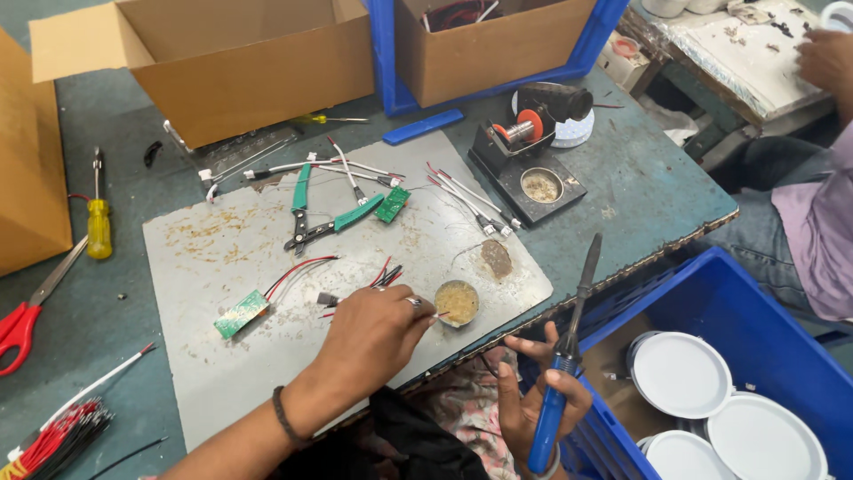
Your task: The person solders wires to small green circuit boards using a soldering iron and solder wire. They repeatedly pick up boards, apply solder to connection points, and place finished units aside. The workspace contains bundles of wires, tools, and cardboard boxes.
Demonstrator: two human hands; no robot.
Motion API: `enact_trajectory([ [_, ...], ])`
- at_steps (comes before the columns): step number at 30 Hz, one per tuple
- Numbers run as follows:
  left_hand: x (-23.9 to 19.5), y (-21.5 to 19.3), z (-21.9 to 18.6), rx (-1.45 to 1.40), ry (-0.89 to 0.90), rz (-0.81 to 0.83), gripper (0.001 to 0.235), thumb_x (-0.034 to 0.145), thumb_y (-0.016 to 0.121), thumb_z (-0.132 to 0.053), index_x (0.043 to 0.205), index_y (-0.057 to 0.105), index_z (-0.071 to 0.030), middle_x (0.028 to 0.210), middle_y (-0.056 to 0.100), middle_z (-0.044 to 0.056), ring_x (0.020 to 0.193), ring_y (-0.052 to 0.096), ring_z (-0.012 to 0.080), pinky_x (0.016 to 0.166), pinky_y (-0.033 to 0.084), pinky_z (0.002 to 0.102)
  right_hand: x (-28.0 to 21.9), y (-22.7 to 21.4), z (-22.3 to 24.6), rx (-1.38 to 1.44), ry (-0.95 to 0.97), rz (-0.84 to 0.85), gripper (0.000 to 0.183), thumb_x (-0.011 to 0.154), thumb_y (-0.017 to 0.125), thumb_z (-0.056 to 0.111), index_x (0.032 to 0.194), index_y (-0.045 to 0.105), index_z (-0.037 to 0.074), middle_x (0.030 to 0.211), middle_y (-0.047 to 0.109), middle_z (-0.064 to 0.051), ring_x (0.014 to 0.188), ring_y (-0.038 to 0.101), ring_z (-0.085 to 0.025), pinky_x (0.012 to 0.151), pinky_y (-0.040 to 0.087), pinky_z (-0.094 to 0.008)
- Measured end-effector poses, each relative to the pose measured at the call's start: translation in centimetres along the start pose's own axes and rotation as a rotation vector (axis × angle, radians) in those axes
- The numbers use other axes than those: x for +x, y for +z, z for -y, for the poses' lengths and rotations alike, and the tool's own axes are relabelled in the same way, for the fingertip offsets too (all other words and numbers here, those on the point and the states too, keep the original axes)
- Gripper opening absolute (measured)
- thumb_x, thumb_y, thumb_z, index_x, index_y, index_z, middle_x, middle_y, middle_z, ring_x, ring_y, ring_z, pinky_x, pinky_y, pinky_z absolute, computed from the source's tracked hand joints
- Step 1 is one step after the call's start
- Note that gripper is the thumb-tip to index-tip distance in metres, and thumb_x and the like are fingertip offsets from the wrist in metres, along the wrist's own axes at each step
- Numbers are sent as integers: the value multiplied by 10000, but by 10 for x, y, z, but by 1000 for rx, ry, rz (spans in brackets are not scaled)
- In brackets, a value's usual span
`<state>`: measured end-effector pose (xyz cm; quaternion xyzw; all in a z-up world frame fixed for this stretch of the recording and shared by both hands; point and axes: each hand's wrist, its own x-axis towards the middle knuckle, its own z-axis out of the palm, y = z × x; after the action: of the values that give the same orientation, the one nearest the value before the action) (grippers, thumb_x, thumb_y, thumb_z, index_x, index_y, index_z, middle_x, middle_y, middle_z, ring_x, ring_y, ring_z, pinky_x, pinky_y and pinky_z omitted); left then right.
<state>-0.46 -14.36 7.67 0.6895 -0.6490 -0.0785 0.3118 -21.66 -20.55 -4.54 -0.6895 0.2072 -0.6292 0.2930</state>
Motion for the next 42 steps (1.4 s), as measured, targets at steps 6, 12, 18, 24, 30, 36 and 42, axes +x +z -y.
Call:
enact_trajectory([
  [6, 2, -1, -10, -29, 205, -14, 78, 831, 740, -118, 889, 756, -69, 796, 656, 89, 761, 648, 316, 681, 488, 445, 7, 9, 1, 121, 49, 15, 675, 877, 641, -163, 1335, 305, 202, 1268, 578, -176, 1069, 741, -294, 1312, 278, -640],
  [12, -9, -8, -13, -72, 195, 7, 64, 855, 744, -137, 895, 737, -88, 781, 643, 68, 750, 653, 284, 671, 480, 425, 15, 20, 6, 169, 46, 146, 702, 882, 637, -153, 1347, 275, 229, 1296, 556, -142, 1095, 739, -288, 1324, 247, -636],
  [18, -12, -9, -10, -101, 185, 25, 73, 851, 741, -136, 904, 738, -86, 780, 636, 67, 762, 652, 279, 694, 480, 420, 16, 23, 10, 235, 79, 186, 704, 884, 625, -165, 1353, 280, 230, 1316, 559, -144, 1102, 747, -274, 1337, 204, -633],
  [24, -14, -7, -6, -150, 239, 49, 152, 801, 737, -105, 948, 775, -99, 803, 649, 67, 781, 652, 296, 709, 489, 420, 18, 24, 12, 240, 97, 221, 728, 863, 620, -180, 1360, 267, 218, 1328, 549, -163, 1117, 736, -279, 1345, 157, -625],
  [30, -19, -8, 0, -201, 207, 83, 133, 808, 749, -106, 934, 769, -72, 822, 670, 86, 783, 655, 312, 721, 498, 423, 16, 29, 13, 297, 116, 279, 727, 868, 592, -205, 1365, 263, 211, 1349, 527, -178, 1180, 717, -315, 1324, 245, -604],
  [36, -22, -9, 2, -285, 47, 3, 103, 873, 747, -127, 909, 758, -31, 765, 672, 114, 733, 672, 333, 651, 515, 435, 7, 28, 12, 339, 163, 198, 694, 880, 566, -204, 1350, 270, 211, 1388, 522, -204, 1246, 703, -345, 1236, 381, -589],
  [42, -20, 1, 4, -300, -5, -117, 105, 855, 746, -100, 910, 746, -11, 823, 667, 138, 729, 676, 329, 635, 534, 403, -4, 28, 11, 230, 98, 241, 702, 885, 570, -190, 1369, 260, 212, 1307, 639, -181, 1262, 670, -320, 1356, 148, -591],
])
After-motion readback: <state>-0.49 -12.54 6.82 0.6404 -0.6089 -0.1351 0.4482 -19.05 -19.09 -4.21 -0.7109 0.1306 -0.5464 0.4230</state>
